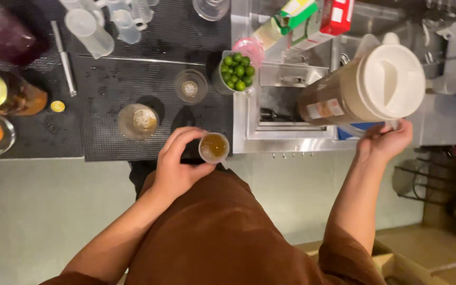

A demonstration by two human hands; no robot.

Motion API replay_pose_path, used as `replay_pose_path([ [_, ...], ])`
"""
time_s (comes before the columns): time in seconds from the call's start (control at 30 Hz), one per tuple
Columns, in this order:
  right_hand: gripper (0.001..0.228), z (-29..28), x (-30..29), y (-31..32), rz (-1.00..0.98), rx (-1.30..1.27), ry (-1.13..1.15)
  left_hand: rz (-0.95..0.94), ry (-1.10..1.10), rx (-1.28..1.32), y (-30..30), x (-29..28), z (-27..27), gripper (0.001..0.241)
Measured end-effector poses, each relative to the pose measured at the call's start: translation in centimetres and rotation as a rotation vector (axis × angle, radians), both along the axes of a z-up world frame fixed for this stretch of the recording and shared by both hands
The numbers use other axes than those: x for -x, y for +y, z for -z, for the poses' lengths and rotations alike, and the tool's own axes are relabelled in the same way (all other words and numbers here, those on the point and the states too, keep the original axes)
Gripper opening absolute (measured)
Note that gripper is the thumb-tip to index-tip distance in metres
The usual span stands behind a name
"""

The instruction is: The person prepares a drink at a bar station. They pour liquid from a bottle into a glass, add syrup from a pitcher, scoop ice from an ice well into the glass, pour more liquid from a swing-top bottle, add a lime wedge, and stir the mixture with a spoon.

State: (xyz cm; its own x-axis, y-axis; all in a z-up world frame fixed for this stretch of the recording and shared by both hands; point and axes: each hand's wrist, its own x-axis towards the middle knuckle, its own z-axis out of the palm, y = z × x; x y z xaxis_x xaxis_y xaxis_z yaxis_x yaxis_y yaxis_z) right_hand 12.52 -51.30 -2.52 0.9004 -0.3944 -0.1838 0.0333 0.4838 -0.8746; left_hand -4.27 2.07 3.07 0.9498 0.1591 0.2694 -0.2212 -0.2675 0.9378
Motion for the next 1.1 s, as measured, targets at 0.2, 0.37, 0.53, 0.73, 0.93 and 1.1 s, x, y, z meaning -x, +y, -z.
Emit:
replay_pose_path([
  [0.2, 0.031, 8.4, -13.6, -2.8, 0.294, 0.046, -0.004, -0.233, 0.079, -0.062, 2.3, 4.2, -0.3, 0.056],
  [0.37, 0.034, 12.1, -21.0, -0.9, 0.287, 0.033, -0.084, -0.449, 0.104, -0.023, 3.4, 6.0, 1.0, 0.054],
  [0.53, 0.041, 13.9, -22.1, 1.5, 0.227, 0.059, -0.070, -0.549, 0.137, 0.043, 4.8, 6.9, 1.2, 0.053],
  [0.73, 0.048, 13.9, -20.9, 0.1, 0.158, 0.135, -0.070, -0.561, 0.129, 0.016, 7.8, 6.7, 1.3, 0.053],
  [0.93, 0.042, 14.8, -7.7, 2.4, 0.334, 0.447, 0.085, -0.327, 0.095, -0.067, 13.0, 5.5, 1.4, 0.051],
  [1.1, 0.028, 11.5, 8.7, 15.3, 0.331, 0.391, 0.288, 0.038, 0.079, -0.106, 17.9, 2.3, 1.4, 0.049],
])
